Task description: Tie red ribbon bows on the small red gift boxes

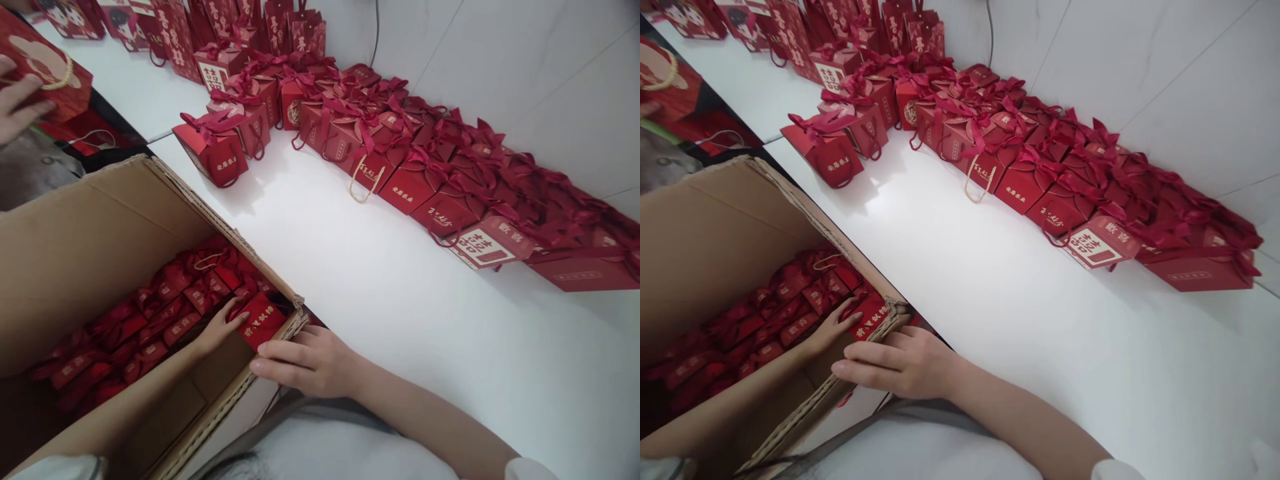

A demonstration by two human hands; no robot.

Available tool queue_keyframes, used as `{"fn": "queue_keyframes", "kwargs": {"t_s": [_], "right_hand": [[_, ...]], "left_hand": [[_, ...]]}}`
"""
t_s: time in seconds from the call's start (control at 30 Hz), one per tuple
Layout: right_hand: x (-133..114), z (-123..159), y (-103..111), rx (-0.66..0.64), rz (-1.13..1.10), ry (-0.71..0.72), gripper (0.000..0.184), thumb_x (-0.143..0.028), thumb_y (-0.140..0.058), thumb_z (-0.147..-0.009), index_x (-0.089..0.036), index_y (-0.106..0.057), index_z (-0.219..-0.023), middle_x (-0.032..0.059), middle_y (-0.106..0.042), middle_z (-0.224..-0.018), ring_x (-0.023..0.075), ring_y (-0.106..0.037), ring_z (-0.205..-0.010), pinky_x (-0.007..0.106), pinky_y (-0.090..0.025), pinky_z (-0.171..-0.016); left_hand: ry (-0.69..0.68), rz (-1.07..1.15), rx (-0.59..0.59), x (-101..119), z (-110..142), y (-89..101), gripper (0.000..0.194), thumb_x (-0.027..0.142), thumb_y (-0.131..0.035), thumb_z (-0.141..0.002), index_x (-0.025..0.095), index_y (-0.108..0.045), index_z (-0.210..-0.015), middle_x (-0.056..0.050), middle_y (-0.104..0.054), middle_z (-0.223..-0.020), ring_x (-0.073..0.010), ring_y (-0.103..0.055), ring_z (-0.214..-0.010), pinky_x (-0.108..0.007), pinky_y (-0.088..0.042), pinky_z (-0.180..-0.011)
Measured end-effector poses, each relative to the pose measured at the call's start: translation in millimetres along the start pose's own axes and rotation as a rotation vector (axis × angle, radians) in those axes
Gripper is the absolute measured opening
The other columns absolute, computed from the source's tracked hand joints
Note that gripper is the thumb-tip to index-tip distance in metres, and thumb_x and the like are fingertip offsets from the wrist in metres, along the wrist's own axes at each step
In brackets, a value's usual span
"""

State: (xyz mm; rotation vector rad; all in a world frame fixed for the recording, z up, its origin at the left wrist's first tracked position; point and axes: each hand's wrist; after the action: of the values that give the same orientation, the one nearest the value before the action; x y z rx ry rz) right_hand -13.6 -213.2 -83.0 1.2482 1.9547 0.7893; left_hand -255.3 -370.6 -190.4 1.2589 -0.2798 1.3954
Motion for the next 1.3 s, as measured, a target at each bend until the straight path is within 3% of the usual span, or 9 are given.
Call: {"fn": "queue_keyframes", "kwargs": {"t_s": [0.1, 0.2, 0.33, 0.57, 0.77, 0.9, 1.07, 1.2, 1.3], "right_hand": [[0.4, -0.8, 0.4, -0.038, 0.005, 0.009, 0.036, -0.023, -0.048, -0.098, -0.028, -0.055, -0.132, 0.0037, -0.047, -0.147, 0.0114, -0.061, -0.098, 0.027, -0.051, -0.081], [0.2, 0.2, -0.6, -0.072, 0.01, 0.01, 0.038, -0.023, -0.046, -0.098, -0.028, -0.053, -0.134, 0.0043, -0.047, -0.147, 0.0106, -0.061, -0.095, 0.027, -0.051, -0.079], [-0.4, 1.6, -1.8, -0.046, -0.012, -0.004, 0.039, -0.02, -0.046, -0.097, -0.028, -0.052, -0.135, 0.0037, -0.048, -0.146, 0.0114, -0.061, -0.099, 0.027, -0.052, -0.082], [0.5, 1.6, -2.5, -0.082, -0.004, 0.011, 0.039, -0.021, -0.047, -0.097, -0.029, -0.052, -0.135, 0.004, -0.049, -0.146, 0.0114, -0.061, -0.101, 0.027, -0.051, -0.084], [1.0, -1.2, 1.2, -0.075, -0.007, 0.006, 0.038, -0.022, -0.047, -0.098, -0.029, -0.052, -0.135, 0.0042, -0.049, -0.146, 0.0122, -0.06, -0.105, 0.027, -0.05, -0.088], [1.2, -1.8, 3.0, -0.074, -0.011, 0.005, 0.039, -0.021, -0.046, -0.097, -0.028, -0.052, -0.135, 0.0036, -0.045, -0.15, 0.0114, -0.06, -0.103, 0.027, -0.05, -0.086], [1.0, -0.7, 1.1, -0.038, -0.033, -0.008, 0.038, -0.021, -0.046, -0.097, -0.028, -0.053, -0.134, 0.0025, -0.048, -0.148, 0.0123, -0.059, -0.102, 0.027, -0.051, -0.083], [0.4, -1.6, 1.7, 0.027, -0.06, -0.029, 0.041, -0.016, -0.045, -0.096, -0.028, -0.053, -0.134, 0.0003, -0.049, -0.146, 0.0121, -0.058, -0.102, 0.026, -0.051, -0.081], [-0.2, -3.2, 4.4, 0.063, -0.078, -0.033, 0.041, -0.017, -0.047, -0.095, -0.027, -0.053, -0.134, -0.0016, -0.051, -0.145, 0.0123, -0.057, -0.103, 0.027, -0.051, -0.081]], "left_hand": [[-0.021, 0.014, 0.057, -3.5, 8.8, -12.1, 0.064, 0.061, -0.051, -0.085, 0.017, -0.049, -0.132, -0.012, -0.056, -0.137, -0.0284, -0.053, -0.127, -0.044, -0.04, -0.112], [0.04, 0.004, 0.098, 3.4, 12.3, -20.2, 0.068, 0.059, -0.055, -0.084, 0.015, -0.047, -0.135, -0.015, -0.058, -0.135, -0.0293, -0.056, -0.125, -0.044, -0.043, -0.109], [0.019, 0.021, 0.031, 19.1, 8.1, -21.8, 0.066, 0.055, -0.066, -0.078, 0.017, -0.053, -0.13, -0.015, -0.065, -0.124, -0.0311, -0.063, -0.113, -0.045, -0.048, -0.103], [-0.066, -0.077, 0.1, 20.1, 7.6, -23.4, 0.064, 0.051, -0.062, -0.083, 0.014, -0.047, -0.133, -0.016, -0.058, -0.129, -0.0314, -0.058, -0.118, -0.043, -0.045, -0.105], [-0.316, -0.309, 0.112, 18.9, 14.9, -10.2, 0.074, 0.049, -0.066, -0.081, 0.019, -0.036, -0.142, -0.013, -0.047, -0.134, -0.0297, -0.049, -0.127, -0.045, -0.038, -0.113], [-0.386, -0.431, -0.035, 20.1, 21.5, 10.8, 0.084, 0.047, -0.061, -0.084, 0.023, -0.019, -0.153, -0.015, -0.035, -0.145, -0.0311, -0.043, -0.134, -0.046, -0.038, -0.112], [-0.402, -0.61, -0.3, 26.0, 16.6, 42.7, 0.11, 0.042, -0.071, -0.073, 0.026, -0.001, -0.156, -0.017, -0.001, -0.162, -0.0377, -0.036, -0.14, -0.043, -0.045, -0.105], [-0.376, -0.766, -0.414, 46.2, 1.4, 52.1, 0.107, 0.024, -0.063, -0.07, 0.03, 0.002, -0.156, -0.015, -0.018, -0.16, -0.0359, -0.057, -0.123, -0.037, -0.052, -0.091], [-0.406, -0.852, -0.423, 64.0, -12.2, 49.9, 0.102, 0.02, -0.057, -0.069, 0.033, -0.005, -0.156, -0.013, -0.032, -0.155, -0.0328, -0.068, -0.102, -0.037, -0.053, -0.083]]}}
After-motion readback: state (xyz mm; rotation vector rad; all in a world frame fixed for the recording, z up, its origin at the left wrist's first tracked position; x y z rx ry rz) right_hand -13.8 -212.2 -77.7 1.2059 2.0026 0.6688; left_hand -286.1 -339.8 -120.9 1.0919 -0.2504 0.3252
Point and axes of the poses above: each hand's wrist, its own z-axis away from the middle knuckle, its own y-axis out of the back of the hand, x = y × z
